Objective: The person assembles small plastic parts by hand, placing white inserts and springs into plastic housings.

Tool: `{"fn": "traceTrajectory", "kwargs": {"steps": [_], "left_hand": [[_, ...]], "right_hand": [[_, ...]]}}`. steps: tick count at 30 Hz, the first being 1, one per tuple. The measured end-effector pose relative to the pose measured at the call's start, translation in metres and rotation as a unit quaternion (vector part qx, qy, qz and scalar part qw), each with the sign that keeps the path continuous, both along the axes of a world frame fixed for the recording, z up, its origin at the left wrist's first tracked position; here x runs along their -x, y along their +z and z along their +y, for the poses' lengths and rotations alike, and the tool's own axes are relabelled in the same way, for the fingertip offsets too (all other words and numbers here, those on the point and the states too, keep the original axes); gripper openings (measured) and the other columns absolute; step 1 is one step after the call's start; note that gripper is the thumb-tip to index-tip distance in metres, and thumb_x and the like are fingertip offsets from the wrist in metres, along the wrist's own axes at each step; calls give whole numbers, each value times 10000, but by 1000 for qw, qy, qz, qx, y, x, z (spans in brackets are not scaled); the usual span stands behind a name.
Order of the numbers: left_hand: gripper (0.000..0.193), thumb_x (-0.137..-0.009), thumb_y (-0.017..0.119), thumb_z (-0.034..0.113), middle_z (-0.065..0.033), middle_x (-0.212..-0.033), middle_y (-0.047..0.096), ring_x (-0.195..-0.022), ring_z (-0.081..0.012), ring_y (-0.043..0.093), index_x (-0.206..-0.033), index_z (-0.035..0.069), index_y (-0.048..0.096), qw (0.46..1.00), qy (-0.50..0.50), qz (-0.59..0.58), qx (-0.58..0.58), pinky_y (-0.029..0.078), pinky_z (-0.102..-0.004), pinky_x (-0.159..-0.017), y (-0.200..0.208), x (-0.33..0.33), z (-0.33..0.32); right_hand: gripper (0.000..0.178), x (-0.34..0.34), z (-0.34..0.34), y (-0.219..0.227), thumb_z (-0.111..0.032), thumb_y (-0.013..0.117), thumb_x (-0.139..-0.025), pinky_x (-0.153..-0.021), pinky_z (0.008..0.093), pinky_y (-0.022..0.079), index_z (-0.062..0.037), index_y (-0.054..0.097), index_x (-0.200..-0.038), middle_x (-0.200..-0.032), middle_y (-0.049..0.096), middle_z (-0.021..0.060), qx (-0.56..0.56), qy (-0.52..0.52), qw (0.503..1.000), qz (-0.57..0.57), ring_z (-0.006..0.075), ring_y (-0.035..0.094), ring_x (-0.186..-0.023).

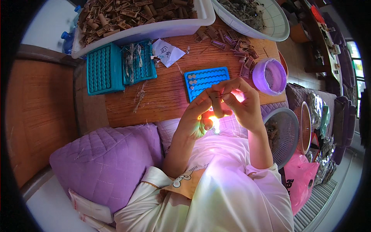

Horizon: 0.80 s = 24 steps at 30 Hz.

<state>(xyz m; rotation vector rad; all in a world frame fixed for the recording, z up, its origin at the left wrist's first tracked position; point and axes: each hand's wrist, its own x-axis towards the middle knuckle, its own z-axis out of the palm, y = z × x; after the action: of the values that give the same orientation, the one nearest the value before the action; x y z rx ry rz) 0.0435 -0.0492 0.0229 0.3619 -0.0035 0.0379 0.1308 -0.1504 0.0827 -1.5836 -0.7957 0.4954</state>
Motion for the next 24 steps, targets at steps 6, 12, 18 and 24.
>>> {"fn": "traceTrajectory", "kwargs": {"steps": [6, 12, 18, 24], "left_hand": [[398, -834, 453, 248, -75, -856, 510, -893, -188, 531, -1143, 10, 372, 1000, -7, -2, -9, 487, -311, -730, -1, -3, 0], [407, -851, 432, 229, -92, -934, 538, -738, -160, 607, -1184, 27, 312, 996, -25, 81, 42, 435, -138, -365, -8, -1, -3], [397, -857, 426, 224, -98, -962, 541, -770, -176, 606, -1185, 32, 314, 991, -40, 115, -63, 418, -144, -346, -9, -4, -7], [379, -868, 402, 225, -96, -970, 545, -788, -170, 603, -1185, 31, 326, 995, -44, 85, -38, 409, -142, -362, -5, -5, -12]], "right_hand": [[39, 3, 2, -5, 25, 504, -760, -667, 271, 448, 5, 488, -790, -852, 593, 100, 22, -5, 1000, -6, 138, 552, -746], [47, 0, -4, -15, 45, 502, -748, -668, 249, 444, 15, 470, -763, -874, 582, 104, 86, -23, 994, 65, 119, 533, -790], [61, -9, -18, -25, 42, 504, -752, -742, 247, 425, 12, 452, -760, -934, 555, 117, 31, 17, 989, 143, 119, 507, -852], [59, -9, -22, -18, 31, 496, -762, -737, 261, 429, 9, 442, -758, -925, 549, 115, 65, 12, 998, 15, 135, 513, -839]]}}
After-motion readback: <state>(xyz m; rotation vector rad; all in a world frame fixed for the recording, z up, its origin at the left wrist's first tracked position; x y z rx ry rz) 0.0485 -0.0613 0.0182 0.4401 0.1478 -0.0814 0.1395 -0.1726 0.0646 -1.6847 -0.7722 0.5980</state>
